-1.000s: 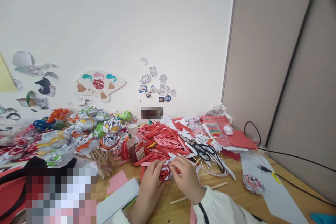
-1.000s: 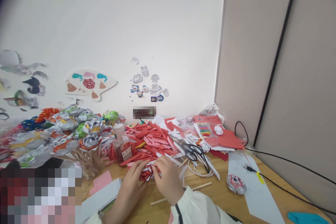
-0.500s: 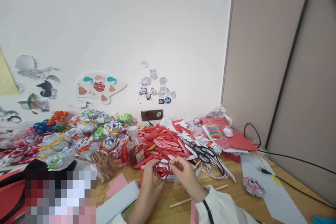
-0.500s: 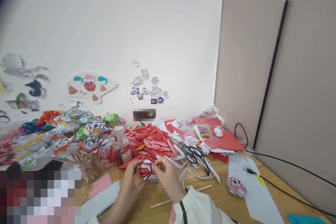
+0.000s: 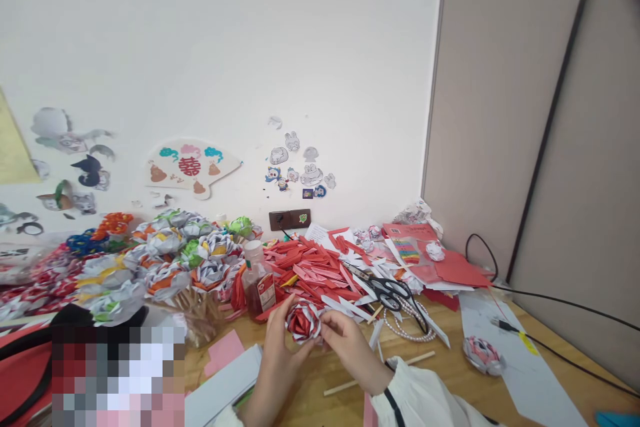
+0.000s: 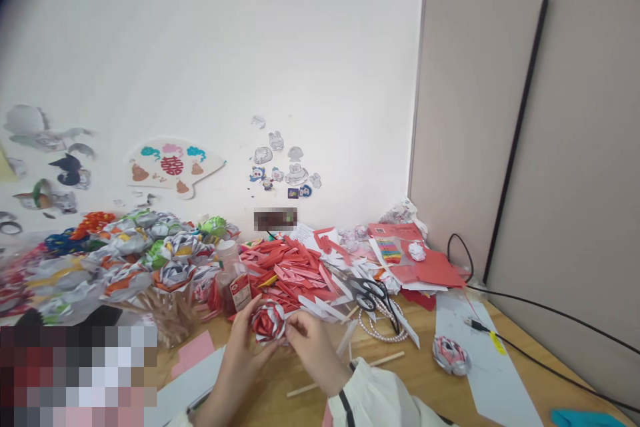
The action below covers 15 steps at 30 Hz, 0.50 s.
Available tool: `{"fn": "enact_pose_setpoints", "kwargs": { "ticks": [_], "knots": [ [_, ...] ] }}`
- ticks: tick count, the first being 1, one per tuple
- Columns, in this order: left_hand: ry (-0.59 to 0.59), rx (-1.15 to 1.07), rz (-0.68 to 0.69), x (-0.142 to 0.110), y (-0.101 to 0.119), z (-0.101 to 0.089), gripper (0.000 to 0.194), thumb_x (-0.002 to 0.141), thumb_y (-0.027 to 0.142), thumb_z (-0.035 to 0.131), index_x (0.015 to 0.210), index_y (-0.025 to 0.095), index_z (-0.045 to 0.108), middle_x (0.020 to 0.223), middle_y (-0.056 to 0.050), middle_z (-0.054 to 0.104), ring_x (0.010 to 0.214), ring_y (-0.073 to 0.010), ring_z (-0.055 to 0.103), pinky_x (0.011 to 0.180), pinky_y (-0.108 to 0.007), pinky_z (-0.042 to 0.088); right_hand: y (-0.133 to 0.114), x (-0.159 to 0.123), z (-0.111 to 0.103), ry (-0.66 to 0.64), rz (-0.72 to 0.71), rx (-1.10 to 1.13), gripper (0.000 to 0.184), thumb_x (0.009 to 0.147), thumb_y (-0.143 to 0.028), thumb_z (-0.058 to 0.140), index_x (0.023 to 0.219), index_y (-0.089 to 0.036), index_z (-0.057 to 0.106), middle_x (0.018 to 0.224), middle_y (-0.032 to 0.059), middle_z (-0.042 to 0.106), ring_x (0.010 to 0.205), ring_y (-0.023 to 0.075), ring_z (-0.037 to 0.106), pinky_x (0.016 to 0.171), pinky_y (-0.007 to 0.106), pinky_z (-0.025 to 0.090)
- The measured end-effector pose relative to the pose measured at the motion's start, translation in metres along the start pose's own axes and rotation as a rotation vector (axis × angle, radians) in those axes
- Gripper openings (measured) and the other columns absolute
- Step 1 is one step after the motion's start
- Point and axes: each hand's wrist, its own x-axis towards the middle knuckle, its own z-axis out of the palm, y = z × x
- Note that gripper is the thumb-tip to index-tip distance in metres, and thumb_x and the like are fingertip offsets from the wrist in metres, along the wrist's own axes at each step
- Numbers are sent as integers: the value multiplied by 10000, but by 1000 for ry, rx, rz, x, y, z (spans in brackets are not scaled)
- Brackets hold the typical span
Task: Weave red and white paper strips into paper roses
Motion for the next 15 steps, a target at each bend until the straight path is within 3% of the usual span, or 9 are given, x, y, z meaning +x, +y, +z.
{"fn": "enact_pose_setpoints", "kwargs": {
  "ticks": [3,7,15],
  "knots": [
    [-13,23,18,0,1,-2,575,679,145,604,1222,158,415,1187,-154,545,1133,-296,516,924,-490,440,-7,-1,-2,12,-19,-112,196,833,-355,509,779,-185,589,700,-6,571,597,135,545,581,240,438],
    [-72,51,34,-3,4,-2,554,704,127,559,1233,180,405,1224,-145,544,1156,-280,511,945,-473,433,-14,-1,-6,181,-123,-368,155,836,-275,491,761,-178,585,735,17,594,702,162,556,655,254,430],
    [-120,111,61,-5,8,-1,523,710,96,508,1220,174,417,1205,-141,570,1135,-265,534,933,-444,452,-8,3,-7,152,-49,-239,111,799,-274,549,748,-177,563,737,9,596,701,159,567,652,250,445]
  ]
}}
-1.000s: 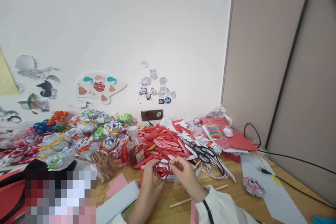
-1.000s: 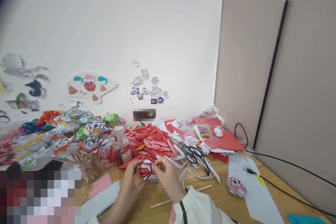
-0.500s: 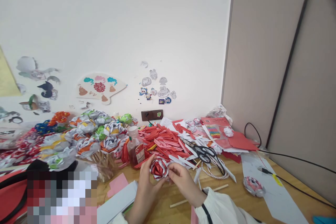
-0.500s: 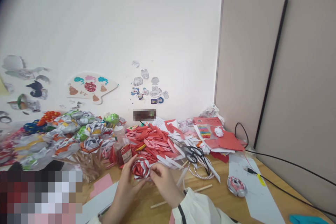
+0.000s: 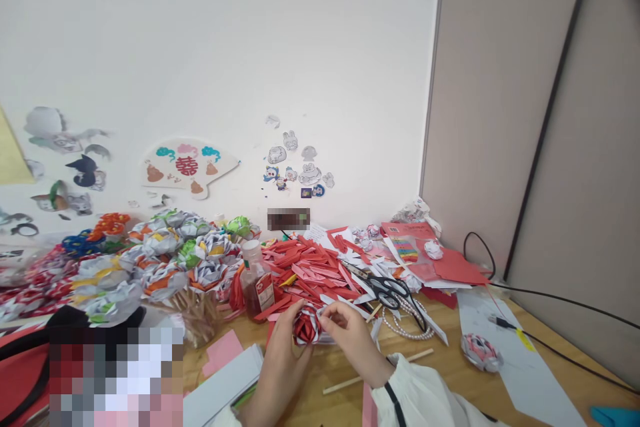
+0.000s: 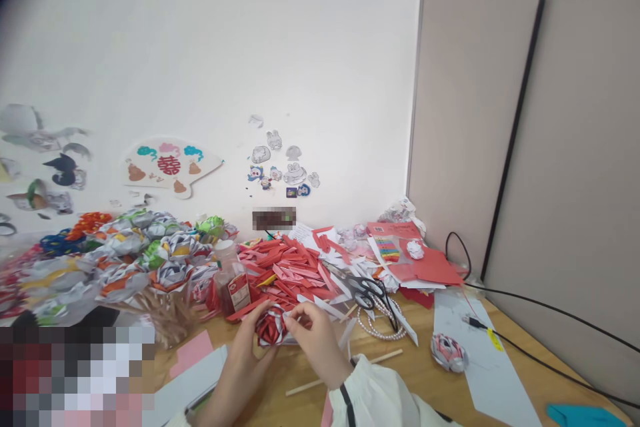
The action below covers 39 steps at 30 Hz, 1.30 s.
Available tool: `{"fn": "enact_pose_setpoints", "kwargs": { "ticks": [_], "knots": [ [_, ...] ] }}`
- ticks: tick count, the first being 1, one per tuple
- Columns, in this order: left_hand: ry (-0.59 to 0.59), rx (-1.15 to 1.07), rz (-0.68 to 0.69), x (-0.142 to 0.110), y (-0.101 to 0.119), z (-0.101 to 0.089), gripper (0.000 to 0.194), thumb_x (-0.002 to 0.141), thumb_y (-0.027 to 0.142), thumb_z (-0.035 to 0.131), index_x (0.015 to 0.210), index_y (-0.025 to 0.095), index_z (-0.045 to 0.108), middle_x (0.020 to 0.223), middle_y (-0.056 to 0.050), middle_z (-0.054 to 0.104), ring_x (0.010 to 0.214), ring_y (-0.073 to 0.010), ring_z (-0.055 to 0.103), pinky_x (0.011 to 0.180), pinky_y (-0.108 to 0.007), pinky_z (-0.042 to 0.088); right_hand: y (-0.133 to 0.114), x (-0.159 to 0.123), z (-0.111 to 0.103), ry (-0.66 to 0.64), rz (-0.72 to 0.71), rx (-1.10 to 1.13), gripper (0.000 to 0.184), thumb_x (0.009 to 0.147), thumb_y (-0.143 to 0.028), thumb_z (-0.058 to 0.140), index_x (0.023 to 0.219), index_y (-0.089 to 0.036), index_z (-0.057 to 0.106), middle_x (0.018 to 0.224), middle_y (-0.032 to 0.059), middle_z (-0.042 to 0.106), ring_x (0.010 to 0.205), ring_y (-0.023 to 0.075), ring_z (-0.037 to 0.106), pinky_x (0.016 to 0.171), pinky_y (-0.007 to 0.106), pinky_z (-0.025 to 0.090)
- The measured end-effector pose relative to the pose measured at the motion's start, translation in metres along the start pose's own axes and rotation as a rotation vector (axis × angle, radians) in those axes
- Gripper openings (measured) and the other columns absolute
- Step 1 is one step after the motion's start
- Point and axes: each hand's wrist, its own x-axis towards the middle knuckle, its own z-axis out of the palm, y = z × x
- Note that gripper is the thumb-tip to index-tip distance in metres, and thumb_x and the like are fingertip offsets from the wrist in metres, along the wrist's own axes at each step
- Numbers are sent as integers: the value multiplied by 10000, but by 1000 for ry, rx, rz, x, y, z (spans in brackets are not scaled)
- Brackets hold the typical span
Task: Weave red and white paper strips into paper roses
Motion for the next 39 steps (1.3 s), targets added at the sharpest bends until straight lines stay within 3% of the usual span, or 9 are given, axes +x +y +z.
{"fn": "enact_pose_setpoints", "kwargs": {
  "ticks": [3,8,13,19,25,32,39],
  "knots": [
    [-4,14,4,1,0,0,520,710,94,500,1218,167,416,1187,-141,581,1115,-259,549,919,-436,464,2,-1,1,5,-41,-77,102,810,-245,529,736,-182,559,725,8,591,689,156,561,640,249,440],
    [14,69,47,0,-3,4,509,687,83,491,1190,147,447,1161,-158,601,1091,-276,568,905,-451,474,-2,-9,3,126,-239,-470,102,764,-106,503,752,-192,555,759,17,577,735,172,541,661,264,407],
    [8,94,90,-2,-9,7,510,675,80,493,1179,153,460,1135,-154,621,1067,-284,585,893,-459,481,-6,-12,4,193,-239,-622,142,702,-61,520,751,-192,548,754,26,577,742,192,535,671,284,399],
    [-17,72,81,-3,-14,9,510,699,89,488,1203,157,435,1169,-159,596,1101,-279,561,915,-469,461,-6,-8,4,147,-193,-506,127,742,-75,504,722,-189,556,728,15,589,709,175,551,649,263,407],
    [-6,31,4,-1,-8,7,499,709,106,489,1200,171,425,1179,-154,588,1109,-271,559,917,-467,461,-1,-2,1,35,-66,-229,107,781,-125,486,746,-179,571,736,17,612,688,157,579,638,241,444],
    [31,22,-47,3,-5,6,476,708,136,509,1177,150,434,1158,-171,599,1093,-289,568,907,-485,462,-4,-6,1,98,-152,-411,104,743,-94,522,720,-185,567,713,3,587,676,154,553,629,234,417],
    [65,-2,-39,1,-7,6,479,706,133,520,1177,179,443,1154,-148,607,1090,-287,573,895,-481,472,-3,-6,3,110,-185,-380,135,760,-88,521,723,-193,597,721,4,617,675,151,567,624,229,421]
  ]
}}
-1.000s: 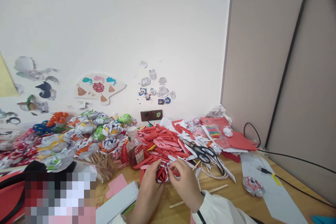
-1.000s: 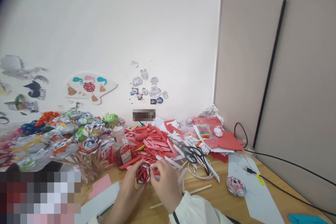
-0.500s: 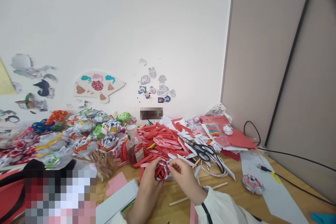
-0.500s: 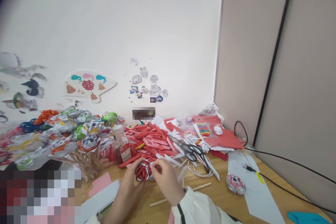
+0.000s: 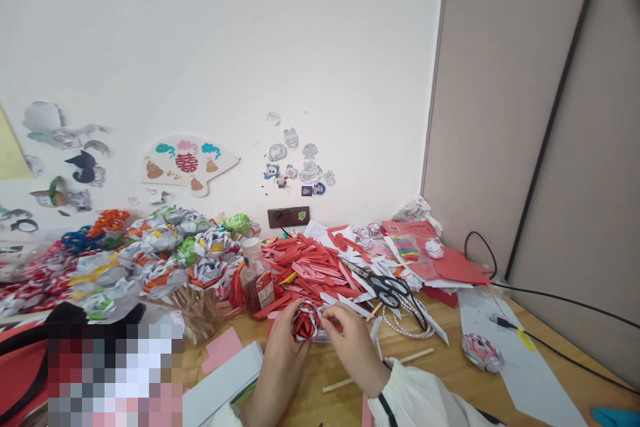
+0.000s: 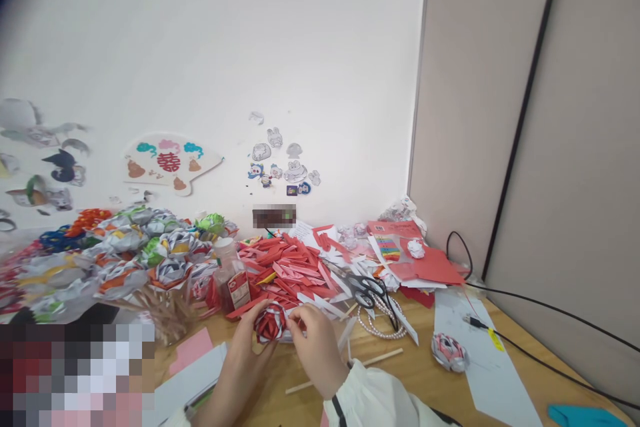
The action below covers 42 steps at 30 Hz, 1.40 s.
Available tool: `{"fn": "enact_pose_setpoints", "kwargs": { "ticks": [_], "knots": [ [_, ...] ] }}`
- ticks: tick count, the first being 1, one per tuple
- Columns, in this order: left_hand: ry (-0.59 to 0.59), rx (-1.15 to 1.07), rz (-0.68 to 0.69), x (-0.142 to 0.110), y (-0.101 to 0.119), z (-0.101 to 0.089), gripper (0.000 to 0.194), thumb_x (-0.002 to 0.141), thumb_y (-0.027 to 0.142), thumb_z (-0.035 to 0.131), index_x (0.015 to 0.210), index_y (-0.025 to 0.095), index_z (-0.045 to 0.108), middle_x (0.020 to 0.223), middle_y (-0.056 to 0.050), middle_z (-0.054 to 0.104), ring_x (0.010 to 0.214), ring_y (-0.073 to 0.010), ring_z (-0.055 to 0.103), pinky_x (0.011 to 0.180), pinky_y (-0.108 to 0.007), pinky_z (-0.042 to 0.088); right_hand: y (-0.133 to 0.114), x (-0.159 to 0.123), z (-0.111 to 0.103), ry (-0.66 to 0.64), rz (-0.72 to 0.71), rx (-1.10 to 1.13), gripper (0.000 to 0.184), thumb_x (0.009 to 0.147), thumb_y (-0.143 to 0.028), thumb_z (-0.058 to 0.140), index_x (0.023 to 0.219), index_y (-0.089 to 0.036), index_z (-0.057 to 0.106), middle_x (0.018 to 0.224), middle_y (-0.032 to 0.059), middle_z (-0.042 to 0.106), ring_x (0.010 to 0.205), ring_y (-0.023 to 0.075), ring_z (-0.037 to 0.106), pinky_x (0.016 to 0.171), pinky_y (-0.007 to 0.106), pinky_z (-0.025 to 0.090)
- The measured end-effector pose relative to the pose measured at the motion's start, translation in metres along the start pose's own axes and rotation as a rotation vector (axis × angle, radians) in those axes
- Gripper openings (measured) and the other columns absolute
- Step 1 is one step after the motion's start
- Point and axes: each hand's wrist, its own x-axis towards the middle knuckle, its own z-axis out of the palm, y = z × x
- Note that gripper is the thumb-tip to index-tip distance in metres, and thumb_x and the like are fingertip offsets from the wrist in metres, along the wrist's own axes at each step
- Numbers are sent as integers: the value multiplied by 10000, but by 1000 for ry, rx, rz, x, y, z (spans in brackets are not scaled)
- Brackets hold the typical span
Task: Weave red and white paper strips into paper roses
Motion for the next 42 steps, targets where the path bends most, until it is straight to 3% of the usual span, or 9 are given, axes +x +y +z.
{"fn": "enact_pose_setpoints", "kwargs": {
  "ticks": [10,21,29,38,42],
  "knots": [
    [23,-16,-28,1,1,-1,470,719,153,537,1181,154,446,1167,-167,592,1108,-299,552,913,-497,454,1,0,2,-4,15,59,118,750,-98,530,714,-185,600,706,6,614,652,145,567,608,227,439],
    [-32,-57,-4,3,3,-6,491,717,113,525,1196,181,441,1188,-145,587,1123,-279,548,927,-473,450,1,1,-7,-69,-164,-116,105,779,-106,533,748,-198,576,732,1,581,702,150,540,647,244,409],
    [-123,-58,105,1,6,-7,563,675,22,479,1203,216,467,1184,-114,602,1110,-259,552,924,-448,457,1,4,-13,-70,-108,-18,123,819,-136,492,868,-198,587,817,17,608,721,146,564,667,246,442],
    [-126,5,134,0,1,-8,591,693,22,464,1247,219,415,1208,-115,584,1126,-257,542,928,-444,454,2,5,-8,-43,24,144,77,799,-164,511,811,-191,583,798,21,624,746,157,598,651,242,475],
    [-96,36,157,-1,1,-8,568,720,41,467,1257,216,405,1222,-122,572,1139,-259,531,933,-445,445,4,4,-6,-28,3,105,62,769,-145,538,745,-193,569,745,4,598,707,150,582,638,236,466]
  ]
}}
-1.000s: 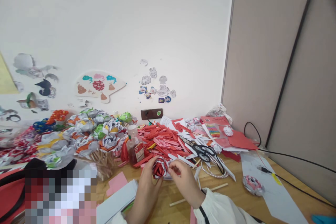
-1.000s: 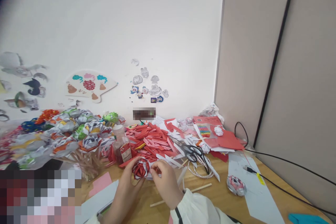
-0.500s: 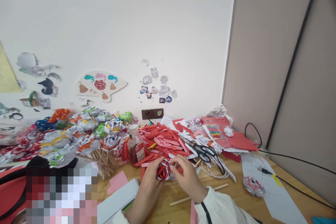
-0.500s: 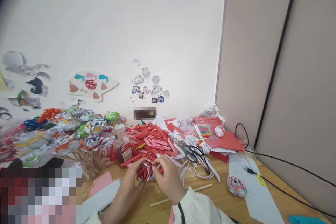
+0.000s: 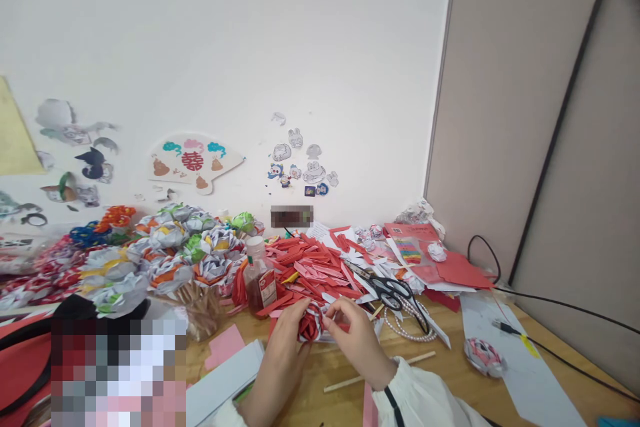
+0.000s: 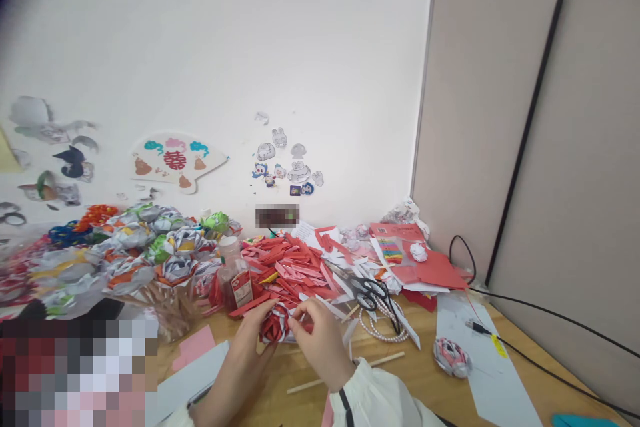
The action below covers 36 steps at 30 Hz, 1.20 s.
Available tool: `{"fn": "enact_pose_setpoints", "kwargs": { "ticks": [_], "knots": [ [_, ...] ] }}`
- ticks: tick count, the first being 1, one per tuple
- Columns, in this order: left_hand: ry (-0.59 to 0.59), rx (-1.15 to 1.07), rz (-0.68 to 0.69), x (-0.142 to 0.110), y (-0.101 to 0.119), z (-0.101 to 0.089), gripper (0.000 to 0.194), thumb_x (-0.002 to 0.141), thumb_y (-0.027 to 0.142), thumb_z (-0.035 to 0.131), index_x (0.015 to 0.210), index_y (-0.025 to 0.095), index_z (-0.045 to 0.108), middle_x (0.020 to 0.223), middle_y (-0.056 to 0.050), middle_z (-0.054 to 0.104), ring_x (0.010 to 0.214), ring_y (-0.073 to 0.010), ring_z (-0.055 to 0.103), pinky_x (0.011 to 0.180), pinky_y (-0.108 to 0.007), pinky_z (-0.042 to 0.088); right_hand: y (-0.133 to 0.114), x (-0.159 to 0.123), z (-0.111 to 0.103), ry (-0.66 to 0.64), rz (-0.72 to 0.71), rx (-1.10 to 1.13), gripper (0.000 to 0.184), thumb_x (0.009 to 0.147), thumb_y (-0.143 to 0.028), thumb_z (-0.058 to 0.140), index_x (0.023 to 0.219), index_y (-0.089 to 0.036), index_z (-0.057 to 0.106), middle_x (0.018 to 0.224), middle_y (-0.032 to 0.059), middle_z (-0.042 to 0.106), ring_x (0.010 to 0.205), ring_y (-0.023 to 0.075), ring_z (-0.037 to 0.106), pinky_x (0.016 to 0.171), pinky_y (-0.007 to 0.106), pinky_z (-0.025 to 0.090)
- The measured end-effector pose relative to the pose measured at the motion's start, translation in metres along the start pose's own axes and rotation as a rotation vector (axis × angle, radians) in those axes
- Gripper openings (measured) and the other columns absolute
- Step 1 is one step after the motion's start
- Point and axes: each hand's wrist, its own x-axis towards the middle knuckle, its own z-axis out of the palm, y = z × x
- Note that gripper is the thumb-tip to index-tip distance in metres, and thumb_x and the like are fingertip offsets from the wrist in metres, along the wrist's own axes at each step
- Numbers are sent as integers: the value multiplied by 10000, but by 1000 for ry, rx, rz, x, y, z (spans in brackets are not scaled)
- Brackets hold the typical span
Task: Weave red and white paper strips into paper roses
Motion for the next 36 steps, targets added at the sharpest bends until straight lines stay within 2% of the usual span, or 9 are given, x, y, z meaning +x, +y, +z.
{"fn": "enact_pose_setpoints", "kwargs": {
  "ticks": [7,13,19,22,29,36],
  "knots": [
    [-21,23,23,-2,0,1,569,746,18,431,1271,228,366,1230,-114,549,1160,-242,503,954,-440,429,4,-3,3,25,-80,-85,105,792,-125,531,742,-197,589,748,9,618,713,158,581,645,245,444],
    [-27,15,28,-1,-2,3,581,736,7,424,1271,229,378,1231,-110,554,1157,-243,510,966,-447,423,-4,-9,2,18,-184,-300,150,838,-119,461,786,-205,572,785,28,595,751,179,545,678,279,411],
    [-91,-30,16,-1,2,2,634,689,-16,434,1270,233,393,1255,-106,552,1161,-244,514,967,-443,433,-8,-3,-5,36,-92,-223,97,831,-145,503,809,-203,578,792,18,607,770,171,566,693,265,422],
    [-129,-42,31,-3,2,3,683,663,-43,425,1283,240,381,1288,-102,528,1193,-239,486,993,-445,409,-6,0,-6,4,-52,-167,96,814,-132,526,798,-200,592,790,13,619,765,166,575,698,257,427],
    [-144,-69,13,-3,-2,6,685,642,-45,424,1274,214,389,1279,-114,533,1189,-246,488,994,-461,405,0,0,-3,15,3,-132,113,815,-133,534,750,-193,604,773,18,619,760,170,570,694,254,416],
    [-156,-52,15,-3,0,6,676,631,-52,407,1261,194,396,1264,-123,541,1171,-244,500,986,-465,412,-3,1,-3,21,0,-73,119,806,-128,529,720,-191,583,759,15,607,768,171,564,704,250,413]
  ]
}}
